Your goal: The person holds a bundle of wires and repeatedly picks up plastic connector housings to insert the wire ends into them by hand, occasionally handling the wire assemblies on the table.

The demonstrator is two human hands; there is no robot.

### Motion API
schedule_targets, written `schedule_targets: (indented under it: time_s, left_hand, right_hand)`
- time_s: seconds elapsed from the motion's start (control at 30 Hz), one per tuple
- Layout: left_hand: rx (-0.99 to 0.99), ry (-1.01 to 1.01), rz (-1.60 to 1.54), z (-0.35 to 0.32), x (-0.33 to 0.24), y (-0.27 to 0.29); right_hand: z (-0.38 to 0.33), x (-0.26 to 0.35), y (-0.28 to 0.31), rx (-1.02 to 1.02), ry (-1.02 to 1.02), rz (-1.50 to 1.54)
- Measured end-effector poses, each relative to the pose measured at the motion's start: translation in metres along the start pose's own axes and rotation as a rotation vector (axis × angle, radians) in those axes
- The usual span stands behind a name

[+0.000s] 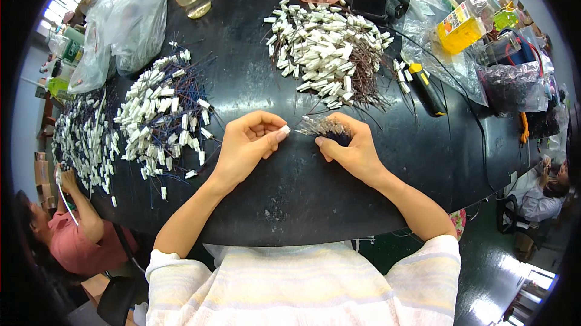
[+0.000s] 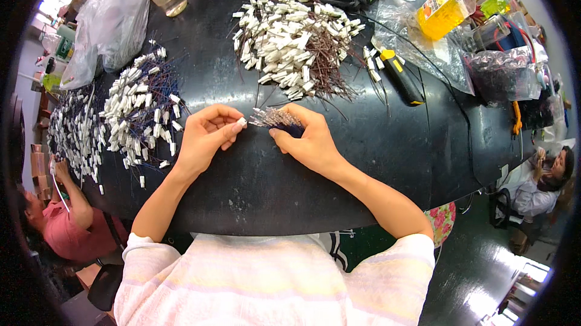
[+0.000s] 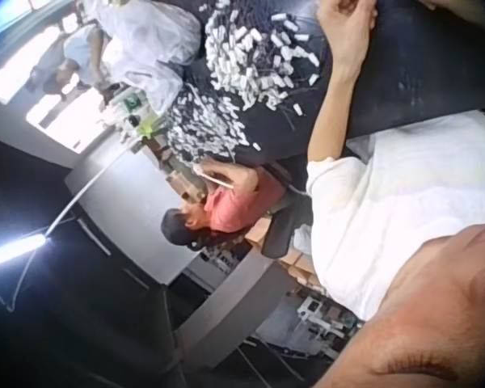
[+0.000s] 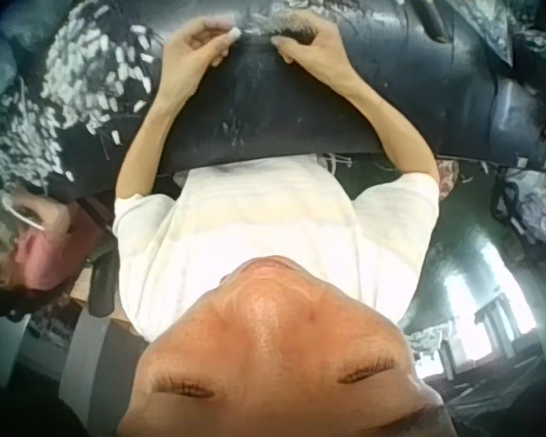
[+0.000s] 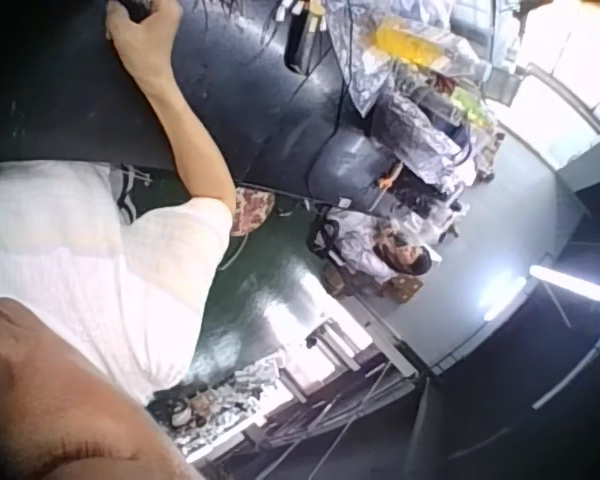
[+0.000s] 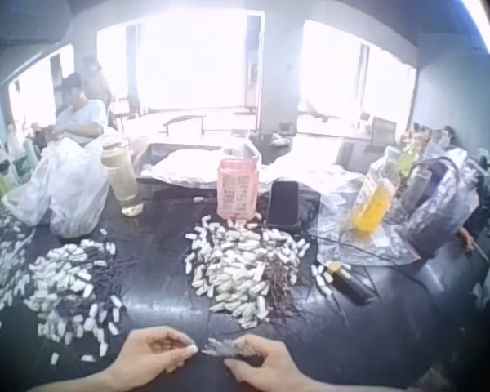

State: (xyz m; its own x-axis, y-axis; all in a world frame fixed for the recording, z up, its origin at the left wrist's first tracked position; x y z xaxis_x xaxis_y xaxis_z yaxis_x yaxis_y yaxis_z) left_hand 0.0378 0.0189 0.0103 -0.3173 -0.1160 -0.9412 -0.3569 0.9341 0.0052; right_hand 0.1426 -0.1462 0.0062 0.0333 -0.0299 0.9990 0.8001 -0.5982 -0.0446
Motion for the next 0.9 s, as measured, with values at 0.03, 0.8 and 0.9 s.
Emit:
schedule_targets:
  time_s: [0.03,0.8,0.9]
  left_hand:
    - [0.052,0.033,-0.115,-0.004,0.004,-0.001]
    - [0.005,-0.204,0.066,-0.017,0.022,-0.019]
    - [0.053,-0.178,0.065,-0.015,0.024,-0.023]
  right_hand:
    - [0.001,0.000,0.000,-0.017,-0.030,-0.030]
    - [-0.003,-0.006,-0.007,-0.042,0.202,-0.330]
    - [-0.003,-0.006,-0.008,-0.039,0.115,-0.246]
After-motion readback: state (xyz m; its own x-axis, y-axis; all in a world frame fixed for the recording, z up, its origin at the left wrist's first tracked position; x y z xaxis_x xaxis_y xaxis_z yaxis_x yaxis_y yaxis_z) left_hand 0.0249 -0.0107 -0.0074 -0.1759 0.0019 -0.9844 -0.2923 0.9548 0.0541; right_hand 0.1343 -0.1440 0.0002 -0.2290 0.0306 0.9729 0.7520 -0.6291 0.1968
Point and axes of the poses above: each hand's wrist, its own z-axis towards the middle knuckle, its own y-axis out of the back of the hand, x = y × z, the point moved 2 cm from there along z, towards the middle knuckle, and after that the axes turned 7 degrees about y, right-handed, at the moved point
